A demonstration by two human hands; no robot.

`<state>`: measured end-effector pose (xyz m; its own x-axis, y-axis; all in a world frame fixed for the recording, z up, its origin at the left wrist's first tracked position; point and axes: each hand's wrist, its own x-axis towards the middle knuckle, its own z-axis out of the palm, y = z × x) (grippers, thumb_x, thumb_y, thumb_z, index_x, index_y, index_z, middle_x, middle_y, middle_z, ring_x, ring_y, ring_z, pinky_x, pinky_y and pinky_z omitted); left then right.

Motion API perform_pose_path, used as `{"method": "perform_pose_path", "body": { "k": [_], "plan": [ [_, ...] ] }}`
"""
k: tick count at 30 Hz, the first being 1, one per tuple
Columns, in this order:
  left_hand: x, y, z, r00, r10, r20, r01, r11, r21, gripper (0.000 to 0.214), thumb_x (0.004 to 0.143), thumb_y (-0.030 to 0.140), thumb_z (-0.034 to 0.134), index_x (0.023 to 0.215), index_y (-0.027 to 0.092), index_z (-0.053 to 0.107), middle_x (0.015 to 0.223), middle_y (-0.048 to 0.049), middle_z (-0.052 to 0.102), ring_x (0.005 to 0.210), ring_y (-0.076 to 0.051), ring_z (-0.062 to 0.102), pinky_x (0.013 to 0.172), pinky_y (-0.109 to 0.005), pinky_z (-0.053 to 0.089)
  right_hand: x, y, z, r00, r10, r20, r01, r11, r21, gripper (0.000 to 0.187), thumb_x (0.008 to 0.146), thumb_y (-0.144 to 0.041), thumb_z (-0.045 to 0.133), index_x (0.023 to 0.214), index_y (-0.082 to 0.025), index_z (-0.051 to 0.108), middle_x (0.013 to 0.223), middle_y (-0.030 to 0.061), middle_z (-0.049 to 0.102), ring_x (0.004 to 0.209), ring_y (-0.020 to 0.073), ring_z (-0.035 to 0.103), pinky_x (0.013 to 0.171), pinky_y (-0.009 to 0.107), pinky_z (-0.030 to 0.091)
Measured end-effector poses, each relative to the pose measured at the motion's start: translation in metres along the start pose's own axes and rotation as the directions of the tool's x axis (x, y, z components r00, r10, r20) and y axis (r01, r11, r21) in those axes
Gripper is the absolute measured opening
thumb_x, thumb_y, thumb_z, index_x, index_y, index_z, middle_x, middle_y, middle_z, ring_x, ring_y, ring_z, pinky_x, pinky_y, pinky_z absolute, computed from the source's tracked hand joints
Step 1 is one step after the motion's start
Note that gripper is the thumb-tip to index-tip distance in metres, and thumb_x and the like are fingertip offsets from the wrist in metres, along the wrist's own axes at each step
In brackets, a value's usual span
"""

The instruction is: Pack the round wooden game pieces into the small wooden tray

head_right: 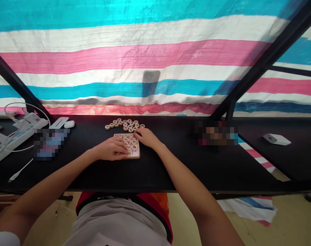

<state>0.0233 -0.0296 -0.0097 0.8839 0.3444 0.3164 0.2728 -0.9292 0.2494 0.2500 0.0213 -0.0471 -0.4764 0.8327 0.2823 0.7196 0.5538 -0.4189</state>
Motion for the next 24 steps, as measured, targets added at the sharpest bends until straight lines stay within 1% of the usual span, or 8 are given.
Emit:
{"method": "perform_pose_path", "body": {
  "k": [6, 11, 14, 17, 19, 20, 22, 24],
  "plan": [
    [0.002, 0.005, -0.006, 1.0, 0.006, 0.023, -0.006, 1.0, -0.004, 0.027, 0.088, 0.037, 0.05, 0.088, 0.023, 0.074, 0.087, -0.0061, 0.072, 0.088, -0.019, 0.061, 0.087, -0.034, 0.045, -0.001, -0.002, -0.002, 1.0, 0.007, -0.002, -0.007, 1.0, -0.001, 0.025, 0.091, -0.029, 0.046, 0.094, -0.017, 0.068, 0.092, 0.0064, 0.067, 0.085, 0.0168, 0.06, 0.08, 0.026, 0.042],
    [0.0, 0.005, -0.003, 0.999, 0.012, 0.053, -0.012, 1.0, -0.003, 0.028, 0.088, 0.038, 0.049, 0.087, 0.023, 0.072, 0.085, -0.0059, 0.072, 0.087, -0.02, 0.061, 0.086, -0.034, 0.045, 0.0, -0.002, -0.001, 1.0, 0.01, -0.007, -0.01, 1.0, -0.004, 0.024, 0.091, -0.028, 0.046, 0.094, -0.017, 0.068, 0.092, 0.0064, 0.067, 0.085, 0.0169, 0.06, 0.08, 0.026, 0.042],
    [-0.001, 0.005, -0.002, 0.998, 0.013, 0.06, -0.013, 1.0, 0.011, 0.028, 0.088, 0.039, 0.05, 0.083, 0.021, 0.071, 0.082, -0.0062, 0.072, 0.086, -0.02, 0.06, 0.086, -0.033, 0.044, 0.0, -0.002, -0.001, 1.0, 0.007, -0.004, -0.007, 1.0, -0.005, 0.025, 0.091, -0.028, 0.046, 0.094, -0.017, 0.068, 0.091, 0.0067, 0.067, 0.085, 0.0171, 0.06, 0.08, 0.026, 0.042],
    [0.0, 0.005, -0.004, 0.999, -0.002, 0.038, 0.003, 1.0, -0.01, 0.03, 0.089, 0.038, 0.048, 0.078, 0.02, 0.07, 0.082, -0.0061, 0.071, 0.085, -0.019, 0.06, 0.085, -0.032, 0.044, -0.001, -0.002, -0.001, 1.0, 0.001, 0.0, -0.001, 1.0, -0.001, 0.025, 0.091, -0.028, 0.046, 0.092, -0.017, 0.068, 0.091, 0.0067, 0.067, 0.086, 0.0171, 0.06, 0.081, 0.027, 0.042],
    [0.0, 0.001, -0.007, 0.997, -0.075, -0.02, 0.074, 0.997, -0.031, 0.031, 0.092, 0.036, 0.044, 0.085, 0.019, 0.069, 0.088, -0.0062, 0.07, 0.088, -0.018, 0.059, 0.087, -0.031, 0.043, -0.001, -0.002, -0.002, 1.0, 0.0, 0.001, 0.0, 1.0, 0.004, 0.025, 0.091, -0.028, 0.045, 0.093, -0.017, 0.068, 0.091, 0.0069, 0.067, 0.086, 0.0172, 0.06, 0.081, 0.027, 0.042],
    [0.0, -0.004, -0.008, 0.988, -0.14, -0.066, 0.138, 0.99, -0.037, 0.031, 0.093, 0.036, 0.042, 0.091, 0.019, 0.068, 0.092, -0.0064, 0.069, 0.09, -0.018, 0.058, 0.087, -0.031, 0.043, -0.001, -0.002, -0.002, 1.0, 0.001, 0.002, -0.001, 1.0, 0.005, 0.025, 0.091, -0.028, 0.045, 0.093, -0.017, 0.068, 0.091, 0.0069, 0.067, 0.086, 0.0173, 0.06, 0.081, 0.027, 0.042],
    [-0.004, -0.017, -0.009, 0.94, -0.296, -0.167, 0.294, 0.955, -0.037, 0.033, 0.094, 0.035, 0.038, 0.103, 0.018, 0.065, 0.099, -0.0073, 0.066, 0.095, -0.019, 0.057, 0.089, -0.032, 0.043, 0.0, -0.002, -0.002, 1.0, 0.001, 0.004, -0.001, 1.0, 0.002, 0.025, 0.091, -0.028, 0.045, 0.094, -0.017, 0.068, 0.091, 0.0069, 0.067, 0.086, 0.0174, 0.06, 0.08, 0.027, 0.042],
    [-0.01, -0.037, -0.007, 0.883, -0.42, -0.208, 0.425, 0.905, -0.025, 0.034, 0.094, 0.031, 0.036, 0.112, 0.017, 0.061, 0.104, -0.0077, 0.064, 0.099, -0.019, 0.056, 0.091, -0.032, 0.042, 0.0, -0.003, -0.002, 1.0, 0.005, 0.009, -0.005, 1.0, -0.004, 0.025, 0.091, -0.029, 0.045, 0.093, -0.017, 0.068, 0.091, 0.007, 0.067, 0.085, 0.0175, 0.06, 0.079, 0.027, 0.042]
  ]
}}
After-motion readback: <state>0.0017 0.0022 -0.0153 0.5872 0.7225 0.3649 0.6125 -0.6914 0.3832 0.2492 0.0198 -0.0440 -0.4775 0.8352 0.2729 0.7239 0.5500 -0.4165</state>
